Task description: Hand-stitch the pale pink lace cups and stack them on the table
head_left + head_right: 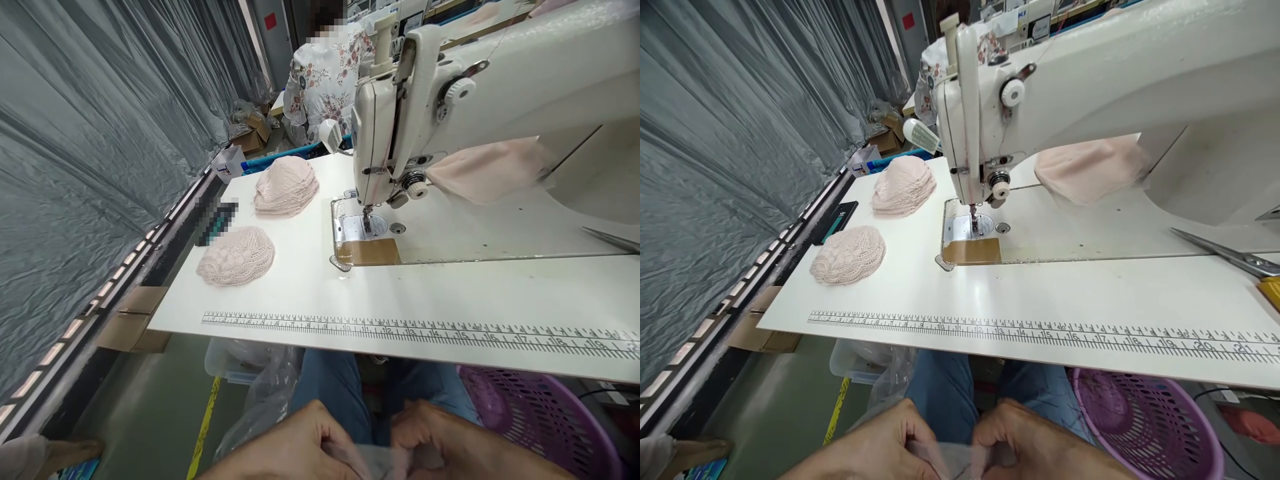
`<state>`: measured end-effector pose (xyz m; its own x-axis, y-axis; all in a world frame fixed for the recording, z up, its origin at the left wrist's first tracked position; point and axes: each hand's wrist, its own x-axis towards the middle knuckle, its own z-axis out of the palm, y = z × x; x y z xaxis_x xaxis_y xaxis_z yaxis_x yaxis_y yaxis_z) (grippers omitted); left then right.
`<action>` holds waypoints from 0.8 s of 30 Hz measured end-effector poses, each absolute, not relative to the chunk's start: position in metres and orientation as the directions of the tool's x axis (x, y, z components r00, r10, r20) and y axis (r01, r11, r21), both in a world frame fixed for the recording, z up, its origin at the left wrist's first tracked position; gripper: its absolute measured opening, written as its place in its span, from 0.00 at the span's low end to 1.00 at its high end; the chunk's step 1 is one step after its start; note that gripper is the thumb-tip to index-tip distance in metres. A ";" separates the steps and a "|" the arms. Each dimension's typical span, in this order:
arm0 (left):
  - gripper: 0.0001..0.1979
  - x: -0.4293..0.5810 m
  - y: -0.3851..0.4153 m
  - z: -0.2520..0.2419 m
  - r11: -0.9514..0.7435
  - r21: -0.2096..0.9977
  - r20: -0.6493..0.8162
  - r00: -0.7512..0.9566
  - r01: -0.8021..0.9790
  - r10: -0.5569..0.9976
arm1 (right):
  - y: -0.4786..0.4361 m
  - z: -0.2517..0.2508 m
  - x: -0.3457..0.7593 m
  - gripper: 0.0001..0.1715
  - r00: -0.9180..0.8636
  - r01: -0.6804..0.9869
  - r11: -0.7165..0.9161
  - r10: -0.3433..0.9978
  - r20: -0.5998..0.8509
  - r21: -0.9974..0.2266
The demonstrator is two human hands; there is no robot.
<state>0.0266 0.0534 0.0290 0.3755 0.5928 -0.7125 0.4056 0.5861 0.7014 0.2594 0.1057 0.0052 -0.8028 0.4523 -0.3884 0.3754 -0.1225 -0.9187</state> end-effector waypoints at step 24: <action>0.10 0.012 0.041 0.017 0.586 0.708 -0.706 0.374 0.395 0.601 | 0.108 -0.028 0.255 0.24 -0.910 0.191 -0.342 0.291 -0.297 -0.920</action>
